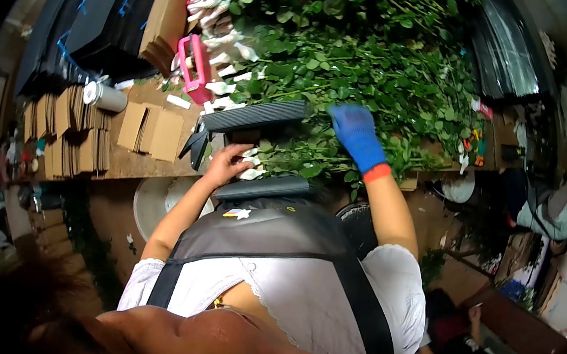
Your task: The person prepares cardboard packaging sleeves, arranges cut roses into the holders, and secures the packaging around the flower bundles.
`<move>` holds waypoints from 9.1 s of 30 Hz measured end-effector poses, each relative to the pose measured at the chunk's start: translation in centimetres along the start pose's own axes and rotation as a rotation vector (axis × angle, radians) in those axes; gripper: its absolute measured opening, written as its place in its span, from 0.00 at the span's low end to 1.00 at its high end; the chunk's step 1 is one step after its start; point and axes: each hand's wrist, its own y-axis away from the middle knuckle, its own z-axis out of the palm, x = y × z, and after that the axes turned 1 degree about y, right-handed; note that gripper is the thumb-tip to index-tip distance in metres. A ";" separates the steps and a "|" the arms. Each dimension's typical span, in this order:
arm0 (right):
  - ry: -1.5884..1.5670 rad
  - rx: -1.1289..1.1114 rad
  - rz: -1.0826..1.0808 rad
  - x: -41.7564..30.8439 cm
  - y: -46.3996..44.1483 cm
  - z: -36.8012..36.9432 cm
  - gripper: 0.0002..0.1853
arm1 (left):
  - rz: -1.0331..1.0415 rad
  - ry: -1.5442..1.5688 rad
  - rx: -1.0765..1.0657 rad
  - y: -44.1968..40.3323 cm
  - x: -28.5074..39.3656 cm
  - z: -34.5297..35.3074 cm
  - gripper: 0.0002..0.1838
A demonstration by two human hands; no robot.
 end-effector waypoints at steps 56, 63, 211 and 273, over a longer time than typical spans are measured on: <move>-0.361 0.468 -0.336 4.4 5.2 -4.1 0.30 | -0.091 -0.130 0.220 -0.8 -0.8 1.2 0.19; 0.146 0.057 0.013 2.1 3.3 4.6 0.28 | -0.077 -0.177 0.419 -1.8 -3.9 2.7 0.17; -0.020 -0.510 -0.496 -17.0 -1.5 5.3 0.15 | -0.068 -0.490 0.139 4.2 -0.7 -3.3 0.40; -0.783 -0.253 -0.232 -13.9 -0.4 5.5 0.16 | -0.006 0.612 0.208 1.2 2.7 0.4 0.11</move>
